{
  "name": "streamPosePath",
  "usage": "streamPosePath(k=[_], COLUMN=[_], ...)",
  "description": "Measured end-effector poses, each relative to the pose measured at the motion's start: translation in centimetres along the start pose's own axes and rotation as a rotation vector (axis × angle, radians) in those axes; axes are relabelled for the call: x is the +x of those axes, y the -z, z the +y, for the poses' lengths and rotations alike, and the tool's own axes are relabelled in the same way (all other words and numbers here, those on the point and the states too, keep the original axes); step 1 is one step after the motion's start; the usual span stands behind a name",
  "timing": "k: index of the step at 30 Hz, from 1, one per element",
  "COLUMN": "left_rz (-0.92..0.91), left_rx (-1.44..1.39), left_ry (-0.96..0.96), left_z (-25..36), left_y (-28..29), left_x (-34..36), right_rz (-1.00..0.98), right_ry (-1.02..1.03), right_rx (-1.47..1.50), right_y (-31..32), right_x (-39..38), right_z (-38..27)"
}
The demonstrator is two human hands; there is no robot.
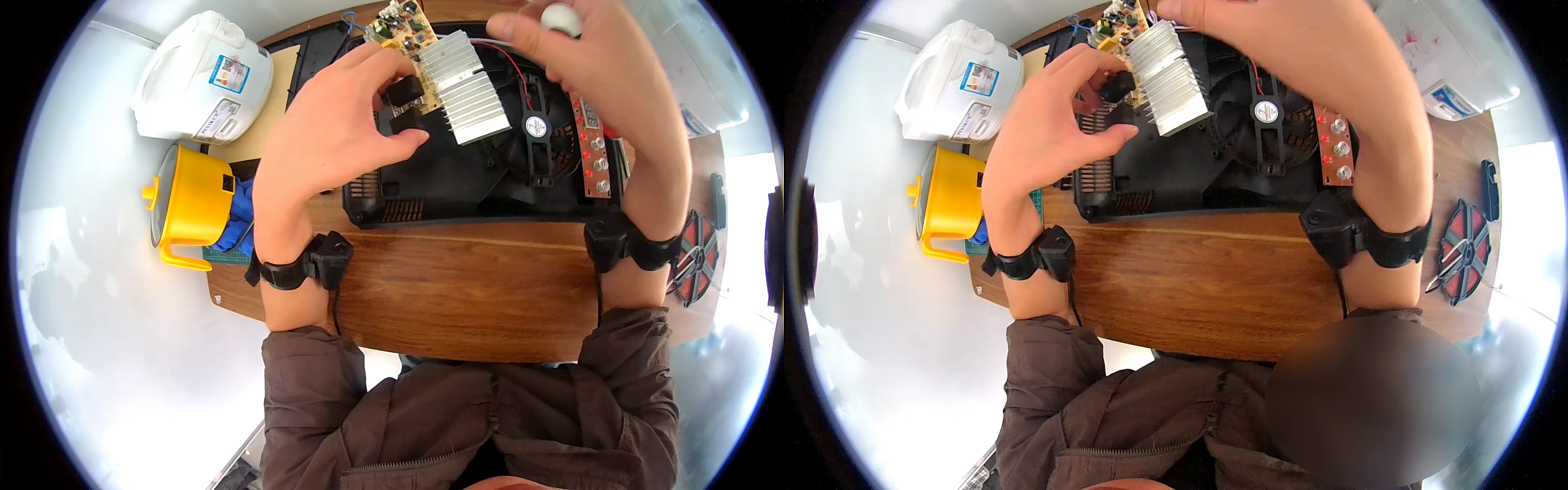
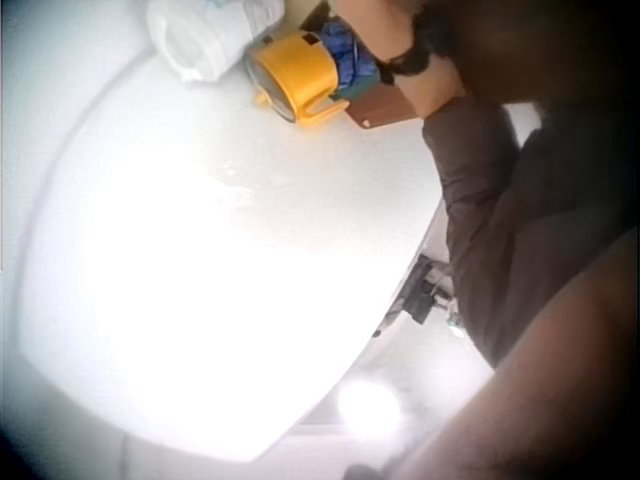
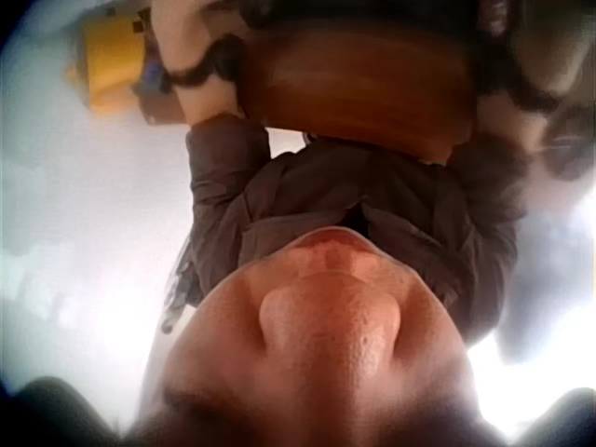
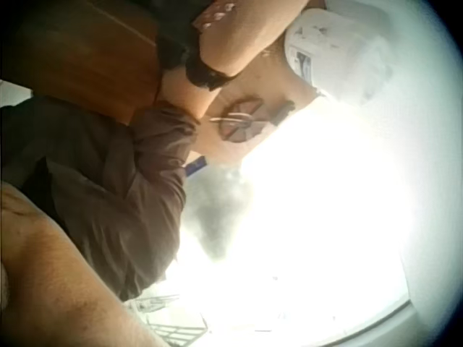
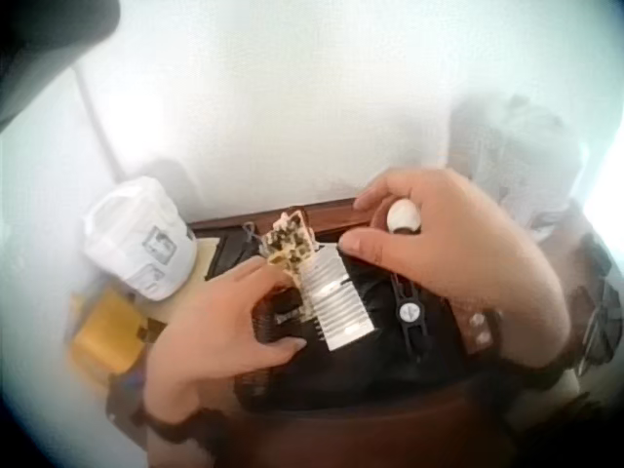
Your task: The person disassembles a black electronic device using a screwdriver, removes the casing to access the internal circuit board and fan, and then reassembles the device by securing the casing with screws.
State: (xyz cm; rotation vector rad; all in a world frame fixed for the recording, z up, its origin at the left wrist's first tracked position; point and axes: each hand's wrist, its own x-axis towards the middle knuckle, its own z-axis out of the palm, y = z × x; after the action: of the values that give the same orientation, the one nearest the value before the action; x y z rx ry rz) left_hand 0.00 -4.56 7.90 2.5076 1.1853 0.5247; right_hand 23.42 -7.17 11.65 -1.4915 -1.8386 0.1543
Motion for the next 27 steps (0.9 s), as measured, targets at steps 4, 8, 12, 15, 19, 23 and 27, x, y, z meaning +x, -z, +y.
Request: streamPosePath(k=[4,8,12,15,19,23,27], left_rz=[0.051,0.111,0.146,0.188,0.277,0.389,0.628], left_rx=[-0.054,-0.029,-0.065,-0.280,-0.988,-1.858,-1.984], left_ry=[-0.008,-0.026,-0.007,0.084,0.365,0.616,0.646], left_z=[0.3,1.2,2.5,2.4,1.5,1.9,2.9], left_y=[-1.0,-1.5,-2.7,-4.6,-6.7,-7.8,-11.1], left_x=[0.6,0.6,0.6,0.3,-1.2,-2.2,0.1], right_rz=[-0.249,-0.494,-0.598,-0.521,-0.539,-0.458,-0.243], right_ry=[-0.018,-0.237,-0.405,-0.463,-0.447,-0.342,0.215], right_rx=[0.133,0.297,0.615,0.653,0.579,0.373,-0.062], right_y=[-0.7,-0.1,-0.6,-0.5,-0.5,0.1,-2.2], right_x=[-0.3,-0.6,-1.4,-1.9,-1.6,-1.7,-2.8], right_z=[4.9,4.3,6.3,6.3,5.9,2.8,-1.0])
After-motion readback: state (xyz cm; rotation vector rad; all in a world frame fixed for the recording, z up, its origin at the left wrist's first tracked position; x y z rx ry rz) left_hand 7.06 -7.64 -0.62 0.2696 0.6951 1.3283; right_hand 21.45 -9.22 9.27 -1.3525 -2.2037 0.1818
